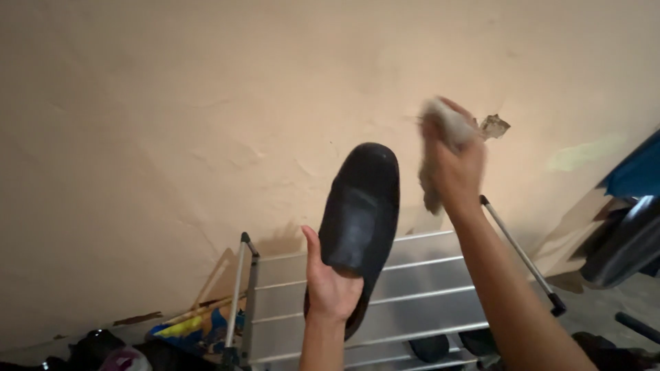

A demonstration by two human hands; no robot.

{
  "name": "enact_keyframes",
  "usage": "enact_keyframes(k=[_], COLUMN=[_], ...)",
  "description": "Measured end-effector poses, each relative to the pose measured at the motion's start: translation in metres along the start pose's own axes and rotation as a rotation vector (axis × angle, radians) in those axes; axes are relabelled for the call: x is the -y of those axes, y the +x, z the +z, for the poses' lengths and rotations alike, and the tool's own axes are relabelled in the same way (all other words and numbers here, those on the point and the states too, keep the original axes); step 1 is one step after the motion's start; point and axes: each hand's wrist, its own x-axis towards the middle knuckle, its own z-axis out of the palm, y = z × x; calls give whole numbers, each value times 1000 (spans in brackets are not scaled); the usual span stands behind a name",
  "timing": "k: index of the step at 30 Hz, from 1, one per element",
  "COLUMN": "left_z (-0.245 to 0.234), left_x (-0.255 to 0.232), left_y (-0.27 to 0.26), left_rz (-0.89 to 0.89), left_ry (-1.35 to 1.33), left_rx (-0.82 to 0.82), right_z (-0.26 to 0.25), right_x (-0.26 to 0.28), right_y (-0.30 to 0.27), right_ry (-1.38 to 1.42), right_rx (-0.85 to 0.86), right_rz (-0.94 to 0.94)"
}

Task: The person wipes a black and white sneaker with a cloth, then wipes a black loafer-style shoe with the same cloth. The shoes are handled one at a time and rotated to clean different surfaces.

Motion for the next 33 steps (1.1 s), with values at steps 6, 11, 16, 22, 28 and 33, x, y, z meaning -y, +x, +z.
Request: enact_keyframes(k=[6, 11, 16, 22, 28, 33], left_z=[5, -38, -21, -5, -53, -158], left_x=[13, 4, -7, 22, 35, 55], left_y=[-2, 3, 2, 3, 13, 5], left_rz=[53, 150, 180, 172, 155, 0], left_ry=[-200, -187, 5, 131, 120, -56], left_rx=[-81, 43, -145, -20, -128, -97], right_z=[31, 9, -10, 46, 39, -3], right_x=[-42, -61, -95, -26, -34, -54], right_y=[-64, -164, -143, -64, -129, -122], right_ry=[-158, -83, 135, -270, -326, -90], right_rx=[317, 493, 360, 102, 633, 798], right_rz=[-376, -302, 154, -307, -302, 211])
